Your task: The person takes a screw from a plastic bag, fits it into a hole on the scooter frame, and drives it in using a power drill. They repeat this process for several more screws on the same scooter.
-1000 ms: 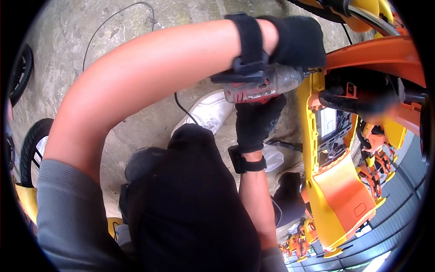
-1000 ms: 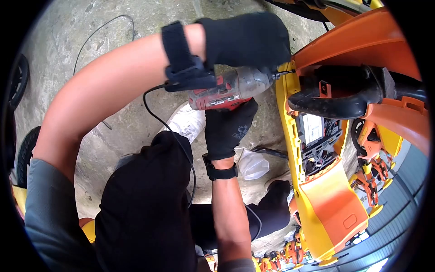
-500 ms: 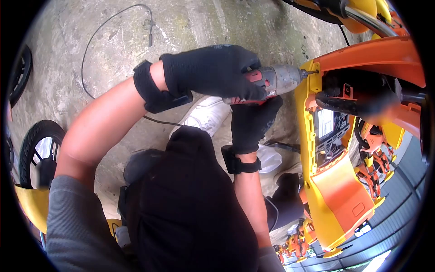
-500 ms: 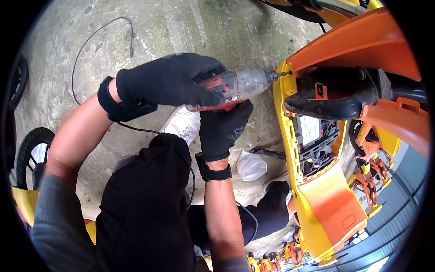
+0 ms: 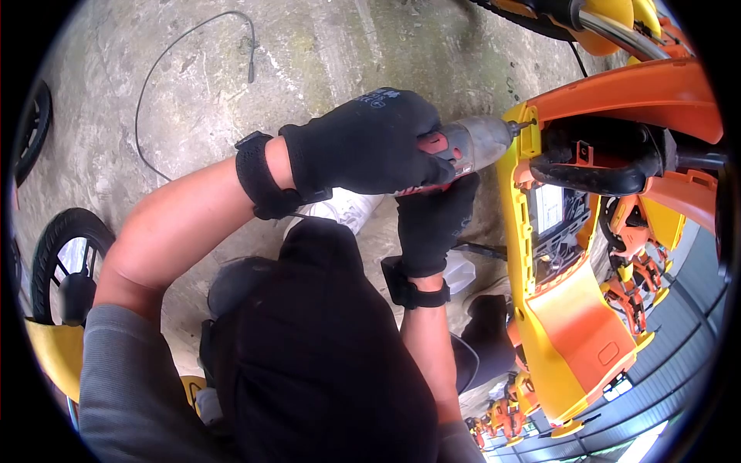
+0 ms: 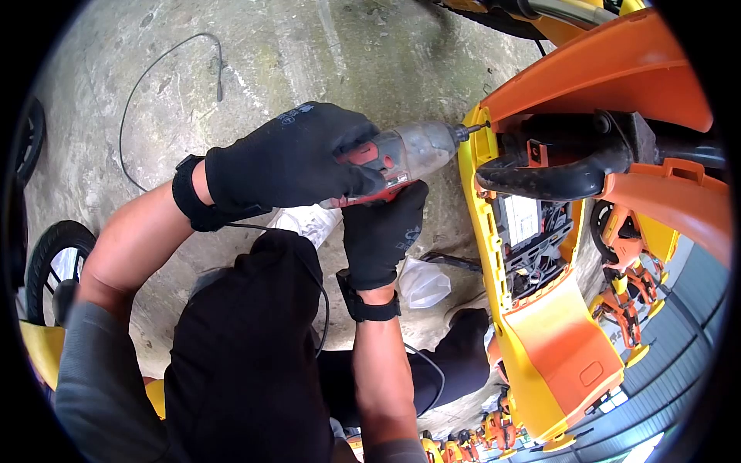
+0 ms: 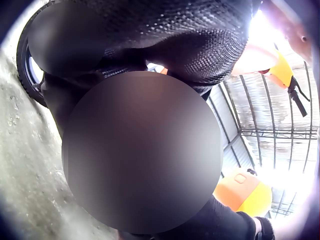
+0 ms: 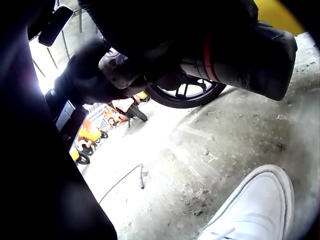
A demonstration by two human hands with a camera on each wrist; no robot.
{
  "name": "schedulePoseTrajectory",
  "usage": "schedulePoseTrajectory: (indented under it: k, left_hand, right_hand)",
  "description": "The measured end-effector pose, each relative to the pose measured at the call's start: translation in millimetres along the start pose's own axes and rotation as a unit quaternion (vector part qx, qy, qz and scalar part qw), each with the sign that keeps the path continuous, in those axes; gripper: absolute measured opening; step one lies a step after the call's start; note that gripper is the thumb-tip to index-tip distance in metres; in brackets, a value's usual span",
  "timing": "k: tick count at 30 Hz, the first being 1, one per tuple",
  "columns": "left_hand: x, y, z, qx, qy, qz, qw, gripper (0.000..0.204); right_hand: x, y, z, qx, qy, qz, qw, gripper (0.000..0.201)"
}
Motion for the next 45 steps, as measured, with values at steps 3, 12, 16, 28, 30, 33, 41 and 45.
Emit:
schedulePoseTrajectory:
  k: [3, 12, 16, 28, 30, 33, 41, 45]
  left_hand:
    - [-0.6, 0.6, 1.8, -0.006, -0.008, -0.004, 1.0, 0.038]
    - [5.1, 1.0, 13.5, 0.04, -0.076, -0.067, 0.994, 0.037]
    - [10.9, 0.4, 21.1, 0.036, -0.105, -0.059, 0.992, 0.038]
    - [11.7, -0.1, 18.1, 0.056, -0.124, -0.09, 0.987, 0.043]
    - [9.7, 0.1, 18.2, 0.064, -0.125, -0.096, 0.985, 0.042]
    - [8.9, 0.9, 18.1, 0.059, -0.111, -0.076, 0.989, 0.042]
    - [9.6, 1.7, 19.3, 0.077, -0.118, -0.077, 0.987, 0.042]
    - [23.5, 12.2, 19.9, 0.074, -0.113, -0.052, 0.989, 0.051]
  right_hand:
    - [-4.8, -3.2, -3.5, 0.018, 0.011, 0.025, 0.999, 0.066]
    - [-9.5, -0.3, -12.9, 0.018, 0.029, -0.022, 0.999, 0.077]
    - [-12.9, -0.6, -17.9, 0.027, -0.008, -0.045, 0.999, 0.076]
    - [-10.8, -1.4, -15.4, 0.033, -0.004, 0.005, 0.999, 0.065]
    - [-8.3, -1.7, -17.4, 0.009, 0.003, -0.026, 1.0, 0.064]
    - [-12.0, -1.3, -19.0, -0.012, 0.008, -0.056, 0.998, 0.065]
    - [-18.0, -3.2, -20.0, 0.045, 0.008, 0.026, 0.999, 0.065]
    - [-14.4, -2.2, -21.7, 0.017, -0.017, -0.04, 0.999, 0.06]
Point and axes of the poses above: each hand's wrist, its own y-axis towards the middle knuckle, its own z-axis out of the palm, x = y × z, the point moved 6 cm from there along y, towards the middle knuckle, and after that the axes turned 6 degrees about z, right-handed, at the moved point
